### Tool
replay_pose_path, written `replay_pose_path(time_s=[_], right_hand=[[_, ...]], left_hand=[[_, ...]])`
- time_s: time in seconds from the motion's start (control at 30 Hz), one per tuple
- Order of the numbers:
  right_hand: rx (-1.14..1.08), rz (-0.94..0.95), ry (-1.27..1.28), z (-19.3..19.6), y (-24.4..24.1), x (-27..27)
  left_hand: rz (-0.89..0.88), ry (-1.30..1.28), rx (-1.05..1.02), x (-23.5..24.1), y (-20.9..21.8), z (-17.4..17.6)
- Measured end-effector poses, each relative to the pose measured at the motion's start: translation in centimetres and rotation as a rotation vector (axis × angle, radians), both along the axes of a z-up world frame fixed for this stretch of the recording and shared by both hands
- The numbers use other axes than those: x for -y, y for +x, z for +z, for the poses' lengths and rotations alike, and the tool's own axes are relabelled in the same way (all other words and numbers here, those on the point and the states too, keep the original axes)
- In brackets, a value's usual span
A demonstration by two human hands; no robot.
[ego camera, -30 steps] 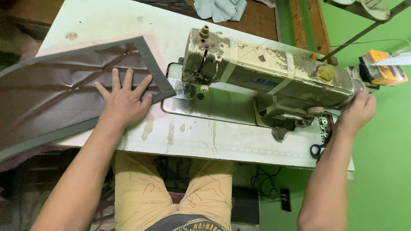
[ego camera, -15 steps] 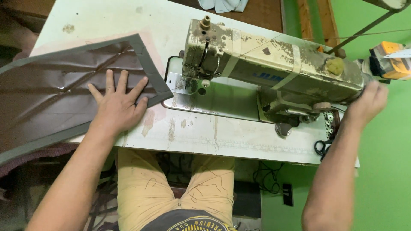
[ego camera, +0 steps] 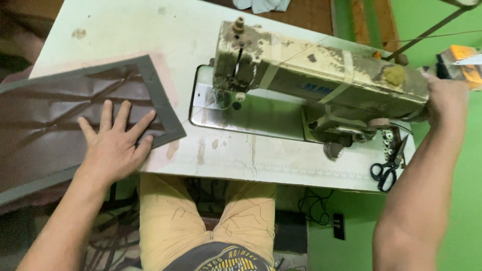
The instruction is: Using an industrial sewing machine to sew a quilted pattern onto a piece of brown synthetic leather.
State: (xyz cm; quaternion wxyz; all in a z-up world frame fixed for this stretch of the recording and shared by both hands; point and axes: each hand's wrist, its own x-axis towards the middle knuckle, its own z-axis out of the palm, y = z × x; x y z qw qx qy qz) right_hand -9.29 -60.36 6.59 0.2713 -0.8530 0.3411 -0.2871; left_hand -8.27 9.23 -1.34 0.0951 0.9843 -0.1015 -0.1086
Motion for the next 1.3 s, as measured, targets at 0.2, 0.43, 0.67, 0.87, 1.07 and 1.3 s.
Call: replay_pose_path(time_s=[0.2, 0.43, 0.67, 0.87, 1.07, 1.3], right_hand=[[-0.042, 0.018, -0.015, 0.1, -0.4, 1.5], [0.141, 0.048, -0.025, -2.2, -2.2, -1.1], [-0.344, -0.216, -0.147, -7.1, -12.0, -7.3], [-0.552, -0.210, -0.145, -11.7, -15.7, -6.1], [-0.667, -0.265, -0.065, -11.5, -15.0, -0.9], [-0.073, -0.120, 0.779, -8.2, -18.6, -1.9]], left_hand=[[-0.045, 0.019, 0.068, -0.4, -0.3, -1.0], [-0.163, -0.015, 0.533, -2.3, -2.7, -3.4], [-0.361, -0.178, 0.701, -0.9, -3.8, -3.8], [-0.314, -0.383, 0.678, -1.4, -4.3, -4.5], [-0.344, -0.316, 0.739, -1.1, -4.4, -4.5], [-0.334, -0.057, 0.912, -0.2, -4.2, -4.0]])
